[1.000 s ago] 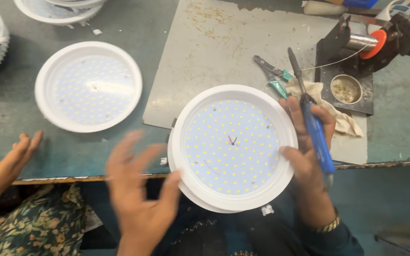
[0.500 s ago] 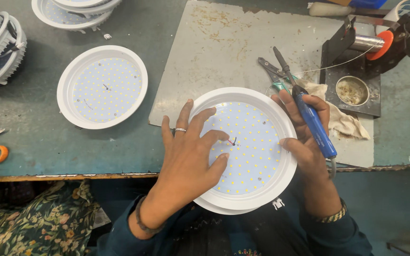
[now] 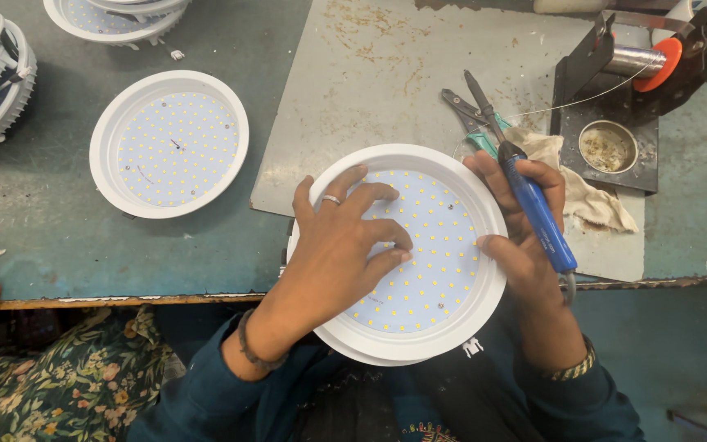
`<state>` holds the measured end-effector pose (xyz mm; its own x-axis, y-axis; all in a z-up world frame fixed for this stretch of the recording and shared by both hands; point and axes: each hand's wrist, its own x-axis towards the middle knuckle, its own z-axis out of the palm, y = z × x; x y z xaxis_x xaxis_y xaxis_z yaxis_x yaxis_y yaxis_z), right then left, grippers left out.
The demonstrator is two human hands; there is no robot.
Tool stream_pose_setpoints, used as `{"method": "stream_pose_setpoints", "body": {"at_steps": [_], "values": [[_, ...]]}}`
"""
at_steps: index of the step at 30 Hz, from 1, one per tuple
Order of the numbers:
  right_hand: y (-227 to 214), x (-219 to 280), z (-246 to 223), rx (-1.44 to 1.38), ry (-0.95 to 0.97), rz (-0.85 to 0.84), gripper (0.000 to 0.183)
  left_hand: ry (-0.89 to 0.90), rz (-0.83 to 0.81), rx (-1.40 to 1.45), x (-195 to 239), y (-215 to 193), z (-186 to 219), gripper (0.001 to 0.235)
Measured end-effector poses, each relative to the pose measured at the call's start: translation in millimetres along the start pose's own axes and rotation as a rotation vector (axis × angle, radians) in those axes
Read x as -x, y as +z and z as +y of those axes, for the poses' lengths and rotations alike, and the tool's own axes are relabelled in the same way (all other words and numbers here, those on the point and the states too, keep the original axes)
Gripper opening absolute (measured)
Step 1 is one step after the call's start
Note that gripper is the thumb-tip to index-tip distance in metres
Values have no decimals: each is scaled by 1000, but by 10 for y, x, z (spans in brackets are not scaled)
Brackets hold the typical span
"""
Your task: The person uses a soldering iron to attach wires to LED modules on circular light fixtures. They repeatedly pick up a fixture, solder the wires, and place the finished unit on a stack.
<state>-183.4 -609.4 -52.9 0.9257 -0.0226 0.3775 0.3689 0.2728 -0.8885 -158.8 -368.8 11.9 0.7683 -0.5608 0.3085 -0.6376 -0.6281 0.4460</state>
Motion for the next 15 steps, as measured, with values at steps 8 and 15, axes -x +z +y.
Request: {"method": "stream_pose_setpoints", "body": {"at_steps": [8, 15], "values": [[76, 13, -47, 26, -10, -13, 82, 65, 12, -79, 78, 27, 56, 9], [104, 124, -44, 129, -12, 45, 85, 92, -1, -66, 97, 49, 41, 12]]}}
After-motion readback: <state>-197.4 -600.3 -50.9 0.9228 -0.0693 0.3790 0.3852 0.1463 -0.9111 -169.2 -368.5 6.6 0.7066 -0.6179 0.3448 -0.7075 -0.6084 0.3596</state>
